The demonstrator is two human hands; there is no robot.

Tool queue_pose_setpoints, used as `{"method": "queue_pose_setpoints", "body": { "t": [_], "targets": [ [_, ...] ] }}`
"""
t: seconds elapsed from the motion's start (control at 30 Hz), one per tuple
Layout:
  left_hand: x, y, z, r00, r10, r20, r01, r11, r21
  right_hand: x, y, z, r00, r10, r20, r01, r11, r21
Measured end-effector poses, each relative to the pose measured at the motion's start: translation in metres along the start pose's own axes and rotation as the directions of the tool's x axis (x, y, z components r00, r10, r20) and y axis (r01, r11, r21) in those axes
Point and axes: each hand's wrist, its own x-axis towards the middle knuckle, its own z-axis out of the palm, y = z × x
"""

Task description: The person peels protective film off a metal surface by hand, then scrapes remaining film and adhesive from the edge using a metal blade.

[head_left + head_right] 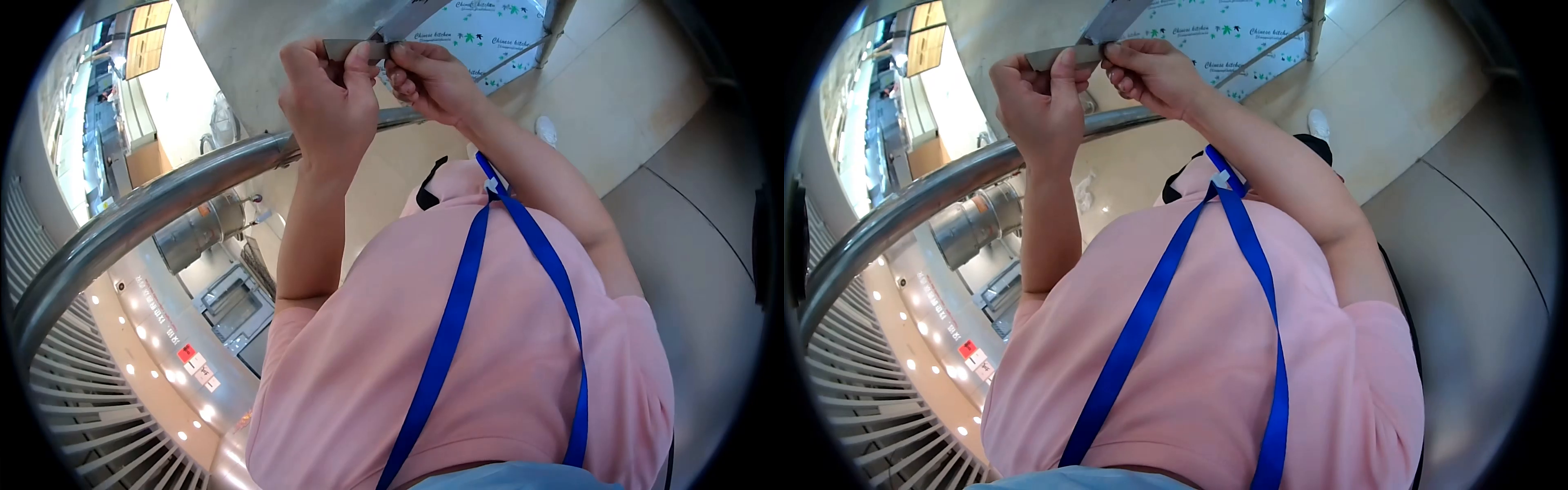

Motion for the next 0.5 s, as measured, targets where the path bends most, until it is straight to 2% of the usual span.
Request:
{"method": "queue_pose_setpoints", "body": {
  "t": [0.1, 0.2, 0.3, 0.4, 0.5],
  "targets": [
    [0.001, -0.001, 0.002, 1.000, -0.023, -0.018, 0.022, 0.998, -0.053, 0.001, -0.003, 0.000, 1.000, 0.002, -0.026, -0.003, 0.999, -0.040],
    [0.005, -0.003, -0.004, 0.993, -0.106, 0.060, 0.109, 0.993, -0.043, 0.001, -0.003, 0.003, 0.998, -0.010, -0.055, 0.008, 0.999, -0.035],
    [0.012, 0.010, 0.000, 0.996, -0.085, 0.032, 0.083, 0.996, 0.043, 0.005, 0.001, 0.003, 0.999, -0.016, -0.029, 0.016, 1.000, -0.010],
    [0.017, 0.011, 0.000, 0.998, -0.014, 0.069, 0.001, 0.982, 0.188, 0.003, 0.004, 0.003, 0.999, -0.007, -0.037, 0.007, 1.000, 0.018],
    [0.020, 0.013, 0.000, 0.997, 0.009, 0.078, -0.022, 0.985, 0.169, 0.003, 0.007, 0.008, 0.998, -0.007, -0.055, 0.012, 0.997, 0.082]
  ]
}}
